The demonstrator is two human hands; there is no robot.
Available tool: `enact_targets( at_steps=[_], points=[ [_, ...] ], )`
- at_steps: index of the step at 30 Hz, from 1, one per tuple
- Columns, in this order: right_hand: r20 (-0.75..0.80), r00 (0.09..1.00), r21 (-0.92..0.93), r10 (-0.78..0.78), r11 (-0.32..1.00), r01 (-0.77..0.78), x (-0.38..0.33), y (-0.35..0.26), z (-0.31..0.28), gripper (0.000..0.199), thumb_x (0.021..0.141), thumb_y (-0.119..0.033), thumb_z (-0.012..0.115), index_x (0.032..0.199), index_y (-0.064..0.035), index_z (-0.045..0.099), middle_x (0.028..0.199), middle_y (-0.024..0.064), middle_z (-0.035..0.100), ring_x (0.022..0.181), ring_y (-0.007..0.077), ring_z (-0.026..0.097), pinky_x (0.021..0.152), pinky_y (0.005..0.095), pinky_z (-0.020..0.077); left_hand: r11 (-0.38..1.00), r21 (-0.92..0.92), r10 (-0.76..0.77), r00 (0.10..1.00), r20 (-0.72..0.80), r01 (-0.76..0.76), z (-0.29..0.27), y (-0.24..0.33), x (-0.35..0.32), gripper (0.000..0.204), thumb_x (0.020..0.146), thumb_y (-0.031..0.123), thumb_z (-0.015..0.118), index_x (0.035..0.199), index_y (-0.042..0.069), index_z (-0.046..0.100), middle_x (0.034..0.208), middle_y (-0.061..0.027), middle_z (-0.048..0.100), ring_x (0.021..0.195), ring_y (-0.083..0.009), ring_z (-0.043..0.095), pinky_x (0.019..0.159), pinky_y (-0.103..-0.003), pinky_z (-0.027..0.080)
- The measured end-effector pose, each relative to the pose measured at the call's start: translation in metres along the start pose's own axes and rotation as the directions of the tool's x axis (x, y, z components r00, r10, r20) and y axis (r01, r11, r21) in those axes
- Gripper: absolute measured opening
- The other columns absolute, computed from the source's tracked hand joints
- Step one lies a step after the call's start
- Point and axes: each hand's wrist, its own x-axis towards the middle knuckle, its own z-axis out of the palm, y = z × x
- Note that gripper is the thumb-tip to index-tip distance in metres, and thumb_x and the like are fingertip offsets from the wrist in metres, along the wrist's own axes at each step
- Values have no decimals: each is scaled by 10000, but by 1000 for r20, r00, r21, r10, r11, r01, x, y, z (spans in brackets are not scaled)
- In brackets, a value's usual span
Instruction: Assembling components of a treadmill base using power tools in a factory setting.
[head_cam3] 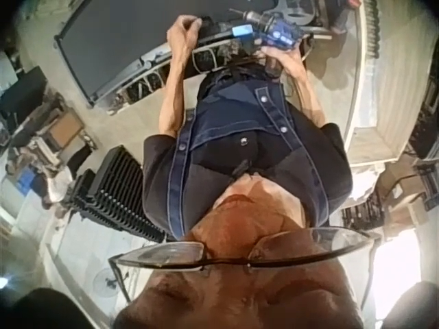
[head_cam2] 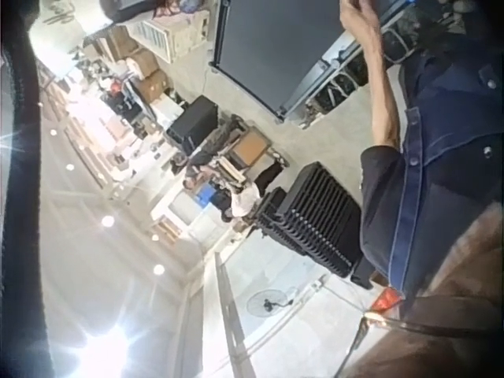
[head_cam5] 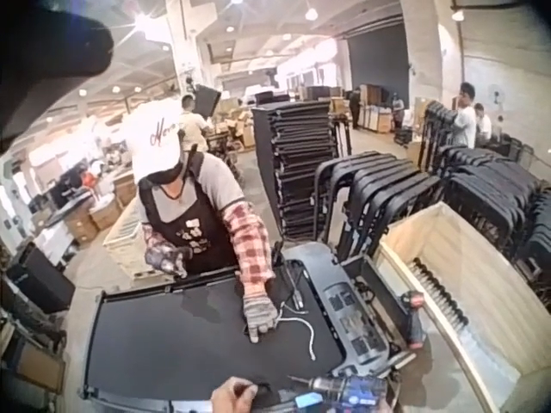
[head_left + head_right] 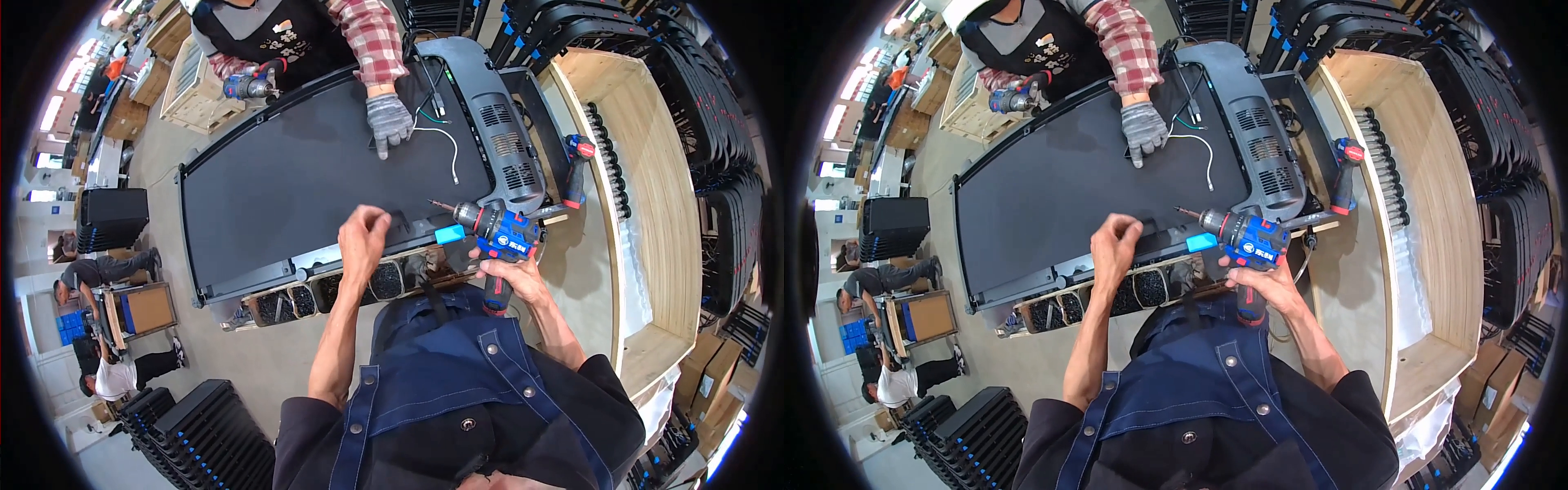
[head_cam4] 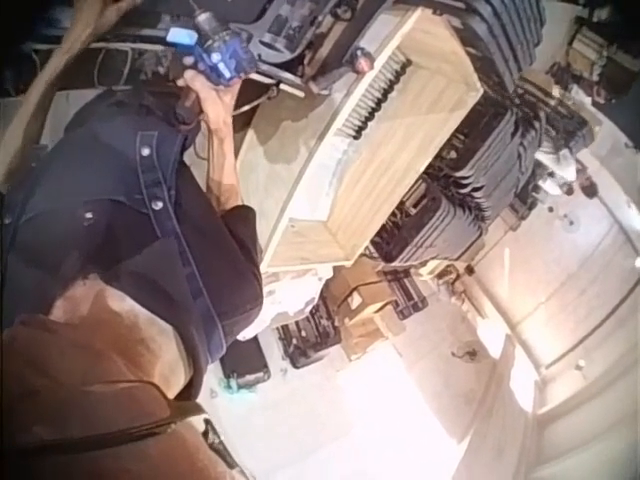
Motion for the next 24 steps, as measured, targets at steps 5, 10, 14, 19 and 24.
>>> enact_targets(
  at_steps=[5, 10, 14, 19, 24],
  points=[
    [25, 998, -38, 66, 997, -65, 2, 0, -4, 544, 871, 29, 724, 1384, -41, 558, 1143, 137, 710, 957, 209, 728, 803, 363, 649, 964, 255, -91, 993, 70, 70, 22, -14, -20, 177, 872, 179, 754, 873, 5, 722, 839, -190, 725, 841, -367, 710, 749, -455, 534],
    [29, 999, 50, 42, 998, -44, -4, 4, -3, 633, 842, 77, 718, 1426, -38, 501, 1247, 146, 650, 1160, 268, 682, 819, 397, 663, 841, 437, 354, 935, 1, -319, 32, -20, -25, 111, 845, 126, 751, 879, 54, 674, 809, -119, 633, 812, -320, 623, 758, -449, 487],
    [42, 997, -63, 59, 996, -56, -1, -6, -7, 648, 835, 74, 726, 1427, -41, 489, 1226, 134, 662, 1140, 263, 694, 823, 395, 663, 663, 479, 589, 796, 139, -575, 30, -21, -3, 122, 829, 111, 739, 911, 77, 655, 836, -85, 572, 840, -281, 580, 770, -414, 472],
    [48, 994, -231, 96, 969, -82, 2, -31, -5, 517, 802, 50, 735, 1289, -28, 577, 1094, 90, 691, 1050, 204, 714, 760, 353, 622, 634, 259, 681, 685, 258, -728, 31, -30, 31, 212, 785, 93, 778, 958, 70, 657, 907, -79, 573, 865, -282, 575, 793, -394, 494],
    [61, 996, -615, 67, 788, -15, 16, -54, 6, 372, 730, -41, 752, 1090, -10, 661, 967, 61, 709, 790, 168, 630, 784, 340, 550, 696, 227, 592, 723, 355, -681, 31, -32, 39, 221, 783, 86, 782, 940, 55, 629, 944, -87, 562, 909, -303, 566, 834, -418, 514]
  ],
)
